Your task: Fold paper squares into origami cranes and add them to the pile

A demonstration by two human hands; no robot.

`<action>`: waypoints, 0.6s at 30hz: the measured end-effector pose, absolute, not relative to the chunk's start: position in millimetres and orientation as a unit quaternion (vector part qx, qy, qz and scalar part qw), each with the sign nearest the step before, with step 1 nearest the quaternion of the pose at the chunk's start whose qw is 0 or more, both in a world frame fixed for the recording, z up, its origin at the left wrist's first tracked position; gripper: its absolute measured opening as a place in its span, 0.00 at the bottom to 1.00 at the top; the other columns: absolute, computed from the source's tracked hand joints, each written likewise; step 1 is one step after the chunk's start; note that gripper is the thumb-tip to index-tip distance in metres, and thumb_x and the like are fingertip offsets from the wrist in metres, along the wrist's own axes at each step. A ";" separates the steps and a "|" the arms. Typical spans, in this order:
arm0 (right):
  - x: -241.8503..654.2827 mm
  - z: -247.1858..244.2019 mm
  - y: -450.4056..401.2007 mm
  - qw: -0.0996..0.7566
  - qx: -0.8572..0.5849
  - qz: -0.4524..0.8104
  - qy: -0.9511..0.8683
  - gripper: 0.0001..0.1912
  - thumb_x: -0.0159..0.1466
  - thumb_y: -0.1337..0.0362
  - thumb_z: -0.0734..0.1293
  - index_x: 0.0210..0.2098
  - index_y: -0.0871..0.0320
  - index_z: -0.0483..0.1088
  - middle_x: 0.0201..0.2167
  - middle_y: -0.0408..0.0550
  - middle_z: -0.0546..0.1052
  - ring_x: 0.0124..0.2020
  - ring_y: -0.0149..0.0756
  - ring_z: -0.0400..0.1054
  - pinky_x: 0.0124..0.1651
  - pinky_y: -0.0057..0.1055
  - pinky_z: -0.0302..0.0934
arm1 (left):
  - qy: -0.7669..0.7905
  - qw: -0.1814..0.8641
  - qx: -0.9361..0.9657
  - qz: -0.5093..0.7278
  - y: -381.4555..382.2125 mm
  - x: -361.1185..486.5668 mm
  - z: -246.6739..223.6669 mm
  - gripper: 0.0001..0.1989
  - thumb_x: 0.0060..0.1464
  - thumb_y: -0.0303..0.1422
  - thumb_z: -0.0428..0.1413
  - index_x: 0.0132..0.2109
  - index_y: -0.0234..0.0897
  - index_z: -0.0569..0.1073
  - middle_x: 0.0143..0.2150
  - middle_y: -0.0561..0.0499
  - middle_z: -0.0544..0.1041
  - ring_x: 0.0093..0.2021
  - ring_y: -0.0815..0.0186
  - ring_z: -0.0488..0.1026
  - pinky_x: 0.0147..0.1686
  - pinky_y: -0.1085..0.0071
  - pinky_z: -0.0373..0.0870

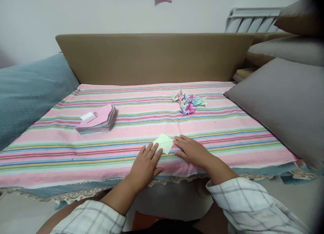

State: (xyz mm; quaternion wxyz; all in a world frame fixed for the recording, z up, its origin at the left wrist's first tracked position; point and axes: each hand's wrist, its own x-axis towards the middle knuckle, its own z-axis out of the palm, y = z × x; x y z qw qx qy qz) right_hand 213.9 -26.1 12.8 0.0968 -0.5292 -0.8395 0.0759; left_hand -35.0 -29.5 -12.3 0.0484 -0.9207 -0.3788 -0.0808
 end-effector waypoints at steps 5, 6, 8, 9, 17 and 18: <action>200.1 19.1 -24.0 0.205 -0.562 -0.003 -0.802 0.20 0.67 0.56 0.55 0.47 0.61 0.71 0.53 0.55 0.70 0.56 0.43 0.61 0.60 0.42 0.52 | -0.382 0.040 -0.920 -0.082 -30.5 -33.9 -10.3 0.32 0.53 0.47 0.53 0.61 0.39 0.60 0.64 0.43 0.58 0.65 0.50 0.51 0.60 0.52 0.49; 192.9 17.1 -24.4 0.209 -0.529 -0.010 -0.822 0.21 0.66 0.55 0.56 0.50 0.62 0.69 0.55 0.55 0.68 0.58 0.44 0.58 0.61 0.43 0.49 | -0.382 0.036 -0.920 -0.082 -30.7 -33.8 -10.0 0.32 0.53 0.47 0.53 0.61 0.40 0.60 0.64 0.43 0.58 0.65 0.50 0.51 0.61 0.52 0.49; 177.6 9.5 -25.8 0.193 -0.451 -0.017 -0.871 0.27 0.66 0.52 0.55 0.57 0.62 0.62 0.61 0.55 0.61 0.63 0.46 0.50 0.63 0.47 0.44 | -0.384 0.027 -0.919 -0.081 -31.2 -33.9 -9.7 0.33 0.53 0.47 0.53 0.62 0.40 0.58 0.65 0.43 0.57 0.65 0.50 0.51 0.61 0.51 0.48; 170.8 4.5 -26.4 0.183 -0.424 -0.016 -0.887 0.31 0.65 0.49 0.55 0.60 0.63 0.58 0.63 0.55 0.58 0.65 0.47 0.46 0.64 0.48 0.43 | -0.385 0.023 -0.919 -0.081 -31.4 -34.0 -9.9 0.33 0.53 0.46 0.53 0.63 0.39 0.57 0.65 0.43 0.57 0.65 0.50 0.50 0.61 0.51 0.47; 159.1 -18.4 -23.2 0.137 -0.442 0.033 -0.886 0.40 0.63 0.41 0.51 0.63 0.64 0.51 0.64 0.58 0.55 0.65 0.47 0.44 0.63 0.49 0.42 | -0.392 -0.006 -0.915 -0.092 -31.0 -35.4 -9.3 0.39 0.48 0.43 0.58 0.64 0.41 0.54 0.66 0.41 0.54 0.64 0.49 0.51 0.60 0.51 0.49; 159.1 -17.6 -22.9 0.133 -0.446 0.037 -0.884 0.40 0.62 0.41 0.51 0.63 0.64 0.51 0.64 0.57 0.54 0.65 0.47 0.44 0.63 0.50 0.42 | -0.396 -0.008 -0.914 -0.094 -30.8 -35.3 -7.7 0.39 0.47 0.43 0.59 0.64 0.42 0.54 0.66 0.41 0.53 0.63 0.49 0.52 0.59 0.51 0.50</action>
